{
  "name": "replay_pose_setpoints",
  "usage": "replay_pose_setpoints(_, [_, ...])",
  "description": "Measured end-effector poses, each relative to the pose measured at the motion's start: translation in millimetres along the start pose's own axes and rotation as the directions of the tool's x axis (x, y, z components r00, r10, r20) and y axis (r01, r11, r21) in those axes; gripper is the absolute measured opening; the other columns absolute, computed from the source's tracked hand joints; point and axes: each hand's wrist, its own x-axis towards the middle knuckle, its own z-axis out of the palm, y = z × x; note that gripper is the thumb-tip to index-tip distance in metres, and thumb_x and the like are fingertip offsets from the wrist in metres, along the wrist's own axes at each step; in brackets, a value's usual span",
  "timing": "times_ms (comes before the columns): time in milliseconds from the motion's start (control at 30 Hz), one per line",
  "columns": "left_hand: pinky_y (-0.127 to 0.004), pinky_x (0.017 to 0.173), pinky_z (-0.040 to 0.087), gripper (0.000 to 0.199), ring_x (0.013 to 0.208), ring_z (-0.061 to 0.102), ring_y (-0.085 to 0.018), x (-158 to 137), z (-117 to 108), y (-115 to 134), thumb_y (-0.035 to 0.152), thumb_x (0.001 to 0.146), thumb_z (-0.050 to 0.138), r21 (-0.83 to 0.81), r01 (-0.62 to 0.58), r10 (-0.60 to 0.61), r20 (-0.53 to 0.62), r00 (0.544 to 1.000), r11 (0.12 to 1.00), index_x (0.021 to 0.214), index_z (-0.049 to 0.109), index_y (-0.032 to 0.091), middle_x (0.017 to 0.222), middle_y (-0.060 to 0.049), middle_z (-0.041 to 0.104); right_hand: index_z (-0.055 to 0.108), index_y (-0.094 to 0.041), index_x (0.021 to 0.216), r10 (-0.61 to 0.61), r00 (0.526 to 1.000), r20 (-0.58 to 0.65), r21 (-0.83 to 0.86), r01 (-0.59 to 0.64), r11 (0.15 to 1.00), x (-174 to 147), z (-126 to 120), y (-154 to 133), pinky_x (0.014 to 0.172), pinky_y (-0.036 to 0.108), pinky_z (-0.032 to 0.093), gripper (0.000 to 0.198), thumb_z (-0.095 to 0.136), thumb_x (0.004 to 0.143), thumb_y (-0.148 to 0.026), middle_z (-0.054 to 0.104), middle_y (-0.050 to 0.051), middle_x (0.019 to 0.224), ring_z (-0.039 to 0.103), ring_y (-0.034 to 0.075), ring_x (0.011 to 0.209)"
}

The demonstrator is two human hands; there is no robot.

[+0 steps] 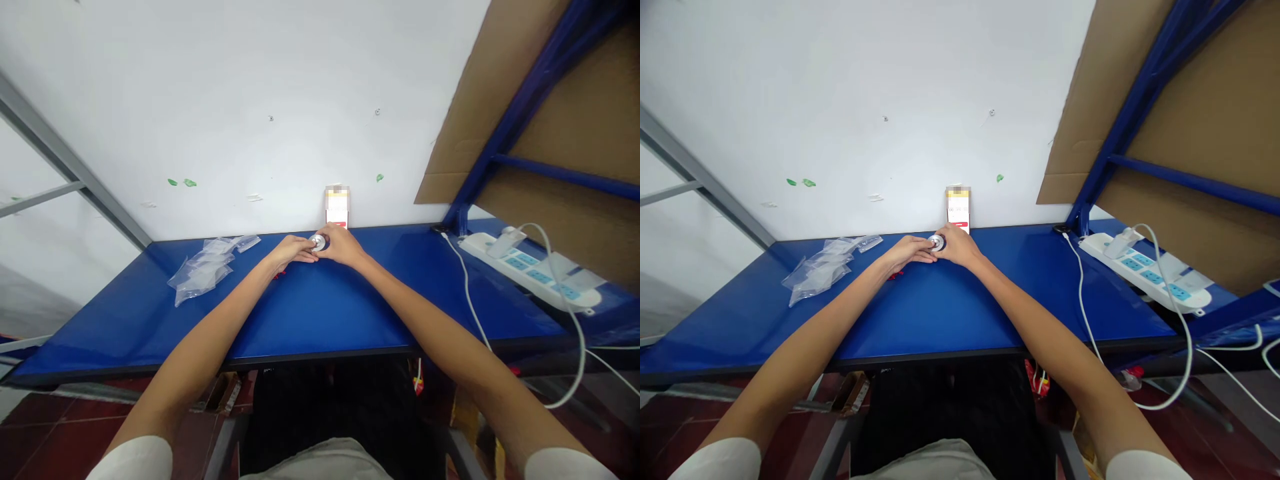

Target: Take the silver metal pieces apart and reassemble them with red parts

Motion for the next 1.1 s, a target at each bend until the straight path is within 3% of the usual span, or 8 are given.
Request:
replay_pose_setpoints(133, [-0.027,0.066,0.062,0.035,0.072,0.077,-0.021,-1.0,0.5,-0.6,0.042,0.080,0.088,0.077,-0.022,0.030,-0.092,0.995,0.997,0.091,0.079,0.010,0.083,-0.015,0.081,0.079,-0.018,0.112,-0.005,0.999,-0.037,0.075,0.008,0.997,-1.8,7.2,2.2,0.080,0.032,0.050,0.041,0.093,0.079,-0.038,0.072,0.010,0.111,0.067,0.025,0.097])
replay_pose_setpoints(233, [-0.024,0.055,0.054,0.035,0.059,0.068,-0.015,-2.0,1.2,0.5,0.044,0.082,0.086,0.131,-0.073,0.090,-0.127,0.988,0.989,0.087,0.079,0.011,0.079,-0.014,0.080,0.080,-0.018,0.114,0.092,0.995,-0.032,0.284,-0.080,0.956,-0.8,9.8,5.2,0.082,0.032,0.055,0.046,0.094,0.078,-0.043,0.077,0.009,0.108,0.071,0.023,0.093])
replay_pose_setpoints(367, [-0.027,0.059,0.057,0.036,0.061,0.069,-0.015,-1.9,0.8,2.4,0.046,0.084,0.084,0.140,-0.114,0.136,-0.162,0.977,0.984,0.088,0.077,0.011,0.087,-0.015,0.082,0.082,-0.016,0.100,0.264,0.957,0.119,0.614,-0.280,0.738,1.3,10.5,6.9,0.074,0.031,0.062,0.039,0.088,0.087,-0.052,0.081,0.008,0.090,0.075,0.020,0.077])
replay_pose_setpoints(433, [-0.029,0.063,0.061,0.035,0.064,0.072,-0.018,-1.0,0.6,2.4,0.044,0.085,0.085,0.147,-0.140,0.163,-0.160,0.973,0.979,0.090,0.076,0.010,0.084,-0.014,0.081,0.080,-0.015,0.091,0.296,0.941,0.163,0.701,-0.322,0.636,1.5,11.9,8.3,0.072,0.030,0.065,0.038,0.092,0.083,-0.050,0.080,0.009,0.084,0.076,0.019,0.075])
replay_pose_setpoints(533, [-0.034,0.072,0.066,0.036,0.071,0.078,-0.022,0.0,2.0,1.5,0.043,0.086,0.086,0.152,-0.191,0.211,-0.134,0.968,0.970,0.093,0.074,0.010,0.084,-0.013,0.080,0.080,-0.015,0.086,0.337,0.929,0.150,0.759,-0.327,0.563,1.0,15.4,11.7,0.073,0.030,0.068,0.035,0.098,0.077,-0.044,0.080,0.009,0.084,0.077,0.020,0.076])
replay_pose_setpoints(800, [-0.039,0.086,0.069,0.048,0.083,0.081,-0.025,-1.1,5.6,0.4,0.052,0.086,0.087,0.145,-0.290,0.303,-0.076,0.950,0.946,0.102,0.073,0.009,0.100,-0.015,0.082,0.077,-0.017,0.087,0.330,0.944,0.020,0.689,-0.252,0.679,1.1,15.2,11.3,0.072,0.033,0.068,0.039,0.096,0.075,-0.049,0.079,0.006,0.081,0.077,0.021,0.072])
replay_pose_setpoints(967, [-0.042,0.088,0.069,0.052,0.085,0.081,-0.025,1.2,5.4,-2.2,0.056,0.087,0.086,0.127,-0.331,0.342,-0.076,0.937,0.935,0.106,0.072,0.010,0.100,-0.014,0.081,0.072,-0.018,0.085,0.334,0.942,-0.035,0.682,-0.222,0.696,1.3,14.0,9.3,0.068,0.034,0.066,0.044,0.096,0.072,-0.052,0.077,0.006,0.077,0.076,0.022,0.069])
replay_pose_setpoints(1100, [-0.043,0.091,0.067,0.053,0.089,0.081,-0.025,1.3,7.1,-4.4,0.056,0.086,0.086,0.120,-0.347,0.357,-0.073,0.931,0.930,0.109,0.071,0.011,0.103,-0.014,0.082,0.072,-0.018,0.087,0.321,0.946,-0.046,0.661,-0.212,0.720,1.7,17.5,15.1,0.070,0.034,0.065,0.035,0.091,0.077,-0.045,0.078,0.007,0.081,0.076,0.022,0.072])
